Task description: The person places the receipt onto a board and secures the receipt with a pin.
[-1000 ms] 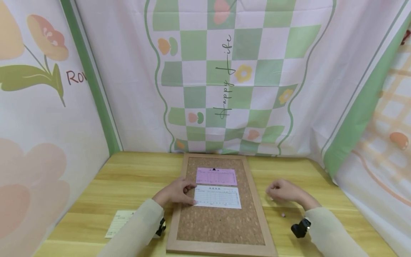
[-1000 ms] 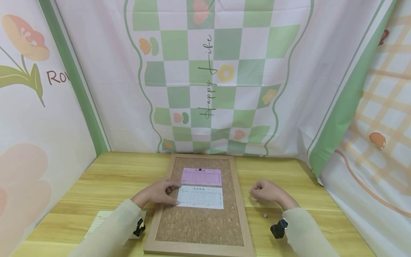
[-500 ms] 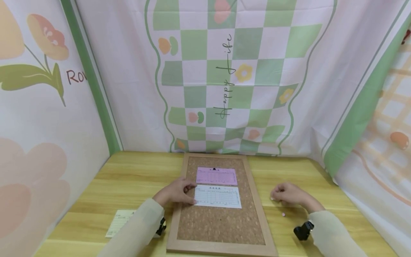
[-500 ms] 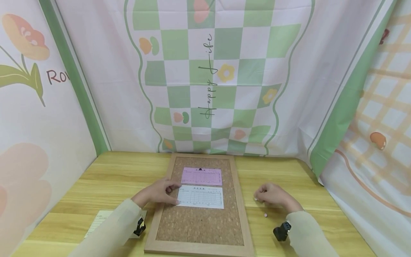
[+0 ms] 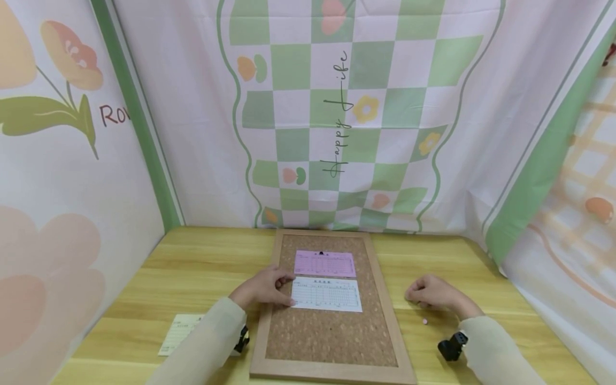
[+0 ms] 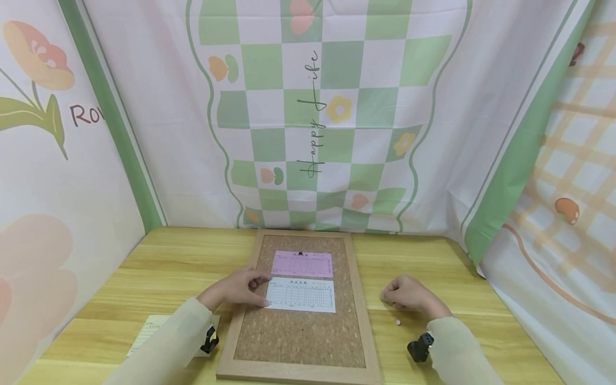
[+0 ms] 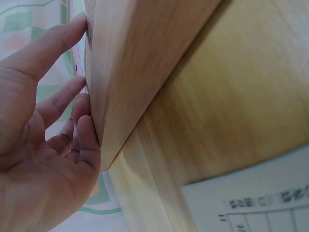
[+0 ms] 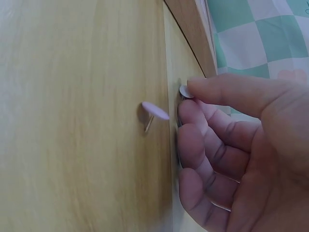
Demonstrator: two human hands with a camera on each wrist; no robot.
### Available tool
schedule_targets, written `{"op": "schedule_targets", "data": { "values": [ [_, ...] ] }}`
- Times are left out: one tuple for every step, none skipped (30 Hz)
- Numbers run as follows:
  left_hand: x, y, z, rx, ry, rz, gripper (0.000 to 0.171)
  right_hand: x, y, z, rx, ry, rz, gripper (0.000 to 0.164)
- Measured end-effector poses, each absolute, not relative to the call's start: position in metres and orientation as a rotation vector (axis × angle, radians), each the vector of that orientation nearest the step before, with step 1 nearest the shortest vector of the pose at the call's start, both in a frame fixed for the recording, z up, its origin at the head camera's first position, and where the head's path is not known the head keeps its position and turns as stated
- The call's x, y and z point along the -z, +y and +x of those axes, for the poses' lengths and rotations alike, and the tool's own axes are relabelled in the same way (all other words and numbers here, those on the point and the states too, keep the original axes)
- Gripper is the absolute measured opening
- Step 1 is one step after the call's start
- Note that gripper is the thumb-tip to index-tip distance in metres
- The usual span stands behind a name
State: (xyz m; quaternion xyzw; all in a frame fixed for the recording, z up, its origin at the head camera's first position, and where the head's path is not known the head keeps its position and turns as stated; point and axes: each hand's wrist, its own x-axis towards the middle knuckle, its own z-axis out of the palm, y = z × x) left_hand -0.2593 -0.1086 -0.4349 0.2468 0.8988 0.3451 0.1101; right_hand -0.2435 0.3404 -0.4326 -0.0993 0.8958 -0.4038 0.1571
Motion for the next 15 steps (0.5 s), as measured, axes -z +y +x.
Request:
{"op": "schedule_targets", "data": {
  "values": [
    [0.4350,-0.1084,-0.2594,-1.017,2.640,0.724,0.062,0.4328,0.3403,-0.2435,1.153,2.567,-0.284,0.020],
    [0.4351,-0.1082,-0.2594,-1.019,2.639,0.722,0.062,0.4328,0.3402,-0.2435,1.151,2.568,-0.286,0.020],
    [0.4352,-0.1080,-0.2594,-1.019,2.637,0.720,0.062,0.4329,0.3401,-0.2436,1.151,2.568,-0.288,0.020],
    [0.4351,-0.1079,-0.2593,-1.020,2.635,0.717,0.062,0.4329,0.3402,-0.2438,1.151,2.567,-0.291,0.020],
    [0.4351,-0.1079,-0.2593,-1.016,2.637,0.716,0.062,0.4329,0.3402,-0.2440,1.149,2.568,-0.292,0.020],
    [0.4350,-0.1078,-0.2593,-1.016,2.637,0.715,0.062,0.4329,0.3401,-0.2442,1.150,2.567,-0.294,0.019],
    [0.4350,-0.1078,-0.2594,-1.017,2.636,0.712,0.062,0.4328,0.3401,-0.2445,1.149,2.565,-0.297,0.019],
    [0.4349,-0.1077,-0.2593,-1.017,2.637,0.711,0.062,0.4325,0.3400,-0.2448,1.151,2.560,-0.304,0.019],
    [0.4347,-0.1077,-0.2592,-1.019,2.635,0.710,0.062,0.4322,0.3400,-0.2450,1.150,2.557,-0.306,0.019],
    [0.4346,-0.1077,-0.2592,-1.020,2.635,0.711,0.062,0.4320,0.3399,-0.2452,1.149,2.556,-0.308,0.019],
    [0.4347,-0.1077,-0.2593,-1.020,2.634,0.713,0.062,0.4317,0.3397,-0.2454,1.145,2.559,-0.307,0.018],
    [0.4348,-0.1076,-0.2594,-1.024,2.633,0.714,0.062,0.4313,0.3396,-0.2454,1.145,2.559,-0.303,0.018],
    [0.4350,-0.1076,-0.2596,-1.025,2.633,0.717,0.062,0.4310,0.3395,-0.2455,1.142,2.561,-0.299,0.018],
    [0.4353,-0.1076,-0.2598,-1.025,2.634,0.719,0.062,0.4308,0.3395,-0.2455,1.138,2.565,-0.295,0.018],
    [0.4353,-0.1076,-0.2598,-1.025,2.635,0.720,0.062,0.4307,0.3395,-0.2456,1.134,2.574,-0.287,0.018]
  ]
}}
